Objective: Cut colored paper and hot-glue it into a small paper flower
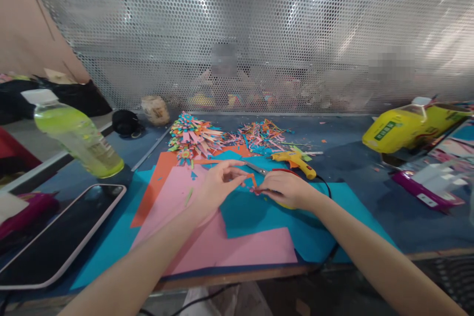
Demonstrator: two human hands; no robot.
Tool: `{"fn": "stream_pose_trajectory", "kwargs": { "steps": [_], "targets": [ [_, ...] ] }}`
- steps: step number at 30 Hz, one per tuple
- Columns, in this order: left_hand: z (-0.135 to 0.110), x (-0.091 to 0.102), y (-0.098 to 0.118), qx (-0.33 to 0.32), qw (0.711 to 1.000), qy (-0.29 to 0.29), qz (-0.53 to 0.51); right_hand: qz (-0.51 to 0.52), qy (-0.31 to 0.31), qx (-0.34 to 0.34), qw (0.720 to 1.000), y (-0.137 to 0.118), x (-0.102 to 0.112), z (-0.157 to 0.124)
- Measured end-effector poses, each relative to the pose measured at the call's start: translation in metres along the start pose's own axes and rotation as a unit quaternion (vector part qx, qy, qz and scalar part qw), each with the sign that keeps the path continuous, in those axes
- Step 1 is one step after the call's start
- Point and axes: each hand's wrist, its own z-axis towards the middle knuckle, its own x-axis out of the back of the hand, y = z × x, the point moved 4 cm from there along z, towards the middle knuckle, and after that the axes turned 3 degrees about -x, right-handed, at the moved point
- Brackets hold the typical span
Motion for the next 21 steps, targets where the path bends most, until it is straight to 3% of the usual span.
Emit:
{"fn": "stream_pose_trajectory", "kwargs": {
  "steps": [13,17,21],
  "targets": [
    [-0.003,-0.007,-0.005,0.101,0.991,0.013,-0.091,-0.083,-0.021,0.021,0.996,-0.004,-0.007,0.001],
    [-0.001,-0.003,-0.005,0.068,0.993,0.036,-0.084,-0.107,-0.003,0.029,0.994,-0.01,-0.006,0.004],
    [0.001,0.002,-0.002,0.028,0.994,0.065,-0.081,-0.057,0.058,-0.015,0.997,-0.003,0.0,0.003]
  ]
}}
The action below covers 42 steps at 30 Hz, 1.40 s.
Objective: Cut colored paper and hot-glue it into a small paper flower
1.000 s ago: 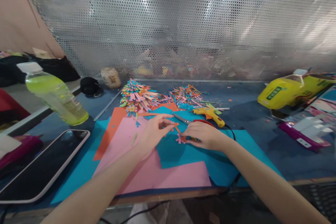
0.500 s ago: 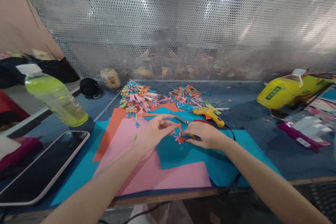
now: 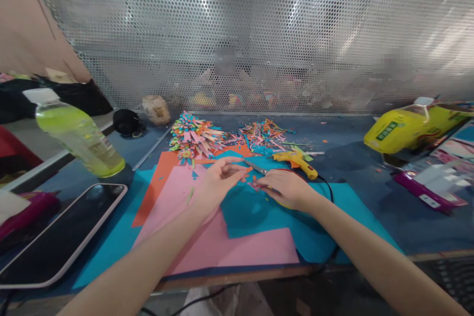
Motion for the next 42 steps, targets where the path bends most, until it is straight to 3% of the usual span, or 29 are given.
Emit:
{"fn": "stream_pose_trajectory", "kwargs": {
  "steps": [5,9,13,22,28,35,42],
  "targets": [
    [-0.003,-0.002,0.007,-0.01,1.0,-0.007,-0.024,0.163,0.074,-0.131,0.975,0.017,0.004,-0.003],
    [-0.006,-0.009,0.011,-0.03,0.998,-0.05,-0.024,0.295,0.092,-0.162,0.937,0.017,0.003,-0.002],
    [-0.007,-0.015,0.011,-0.039,0.996,-0.077,-0.04,0.366,0.081,-0.199,0.906,0.016,-0.001,0.0],
    [-0.004,-0.007,0.006,-0.012,1.0,-0.009,-0.018,0.487,0.068,-0.295,0.819,0.021,-0.012,0.001],
    [-0.007,-0.01,0.007,-0.013,1.0,-0.003,-0.018,0.458,-0.001,-0.326,0.827,0.015,-0.026,0.0],
    [-0.009,-0.02,-0.001,-0.017,0.997,-0.063,-0.052,0.478,0.056,-0.325,0.814,0.018,-0.019,0.001],
    [-0.015,-0.025,-0.007,-0.002,0.994,-0.102,-0.036,0.499,0.06,-0.353,0.789,0.019,-0.015,0.0]
  ]
}}
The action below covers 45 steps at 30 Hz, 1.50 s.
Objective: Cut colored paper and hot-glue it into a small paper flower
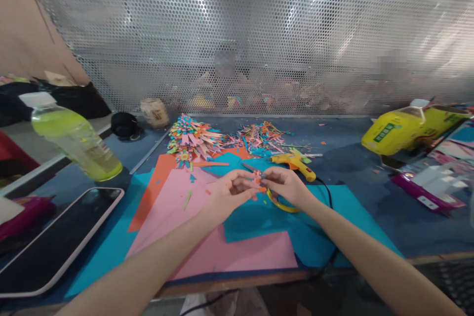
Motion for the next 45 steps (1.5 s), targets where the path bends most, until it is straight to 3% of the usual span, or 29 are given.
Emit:
{"fn": "stream_pose_trajectory", "kwargs": {
  "steps": [4,13,17,28,45],
  "targets": [
    [0.0,0.001,0.002,-0.004,1.0,-0.006,0.008,0.015,0.002,0.023,1.0,-0.007,0.005,-0.002],
    [0.002,0.013,0.011,-0.011,0.997,0.071,0.03,0.015,0.02,0.054,0.998,-0.012,0.015,-0.002],
    [0.004,0.018,0.006,0.016,0.995,0.09,0.041,-0.007,0.034,0.062,0.997,-0.011,0.016,-0.001],
    [0.007,0.021,-0.005,0.033,0.996,0.073,0.051,0.006,0.003,0.043,0.999,-0.007,0.009,-0.002],
    [0.004,0.012,0.001,0.057,0.997,0.05,0.035,-0.064,0.01,0.083,0.994,-0.003,0.009,-0.003]
  ]
}}
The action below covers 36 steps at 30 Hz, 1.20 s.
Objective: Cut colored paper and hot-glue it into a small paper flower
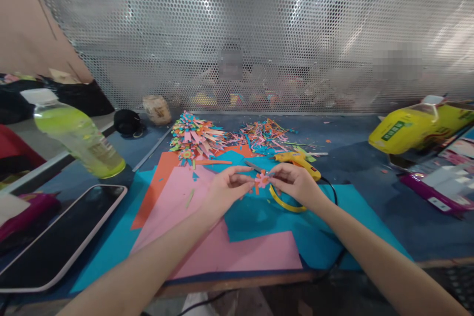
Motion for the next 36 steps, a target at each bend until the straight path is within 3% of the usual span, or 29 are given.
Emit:
{"fn": "stream_pose_trajectory", "kwargs": {
  "steps": [11,32,36],
  "targets": [
    [0.0005,-0.0029,-0.0019,0.015,0.998,-0.01,-0.067,0.005,-0.001,-0.004,1.0,-0.0037,0.0001,-0.0012],
    [-0.0013,-0.0036,0.0002,0.012,0.999,-0.017,-0.041,-0.002,0.002,0.011,1.0,-0.0031,0.0,-0.002],
    [-0.003,-0.004,0.0057,0.02,0.999,0.013,-0.03,0.0,0.003,0.014,1.0,-0.0018,-0.0002,-0.0021]
  ]
}}
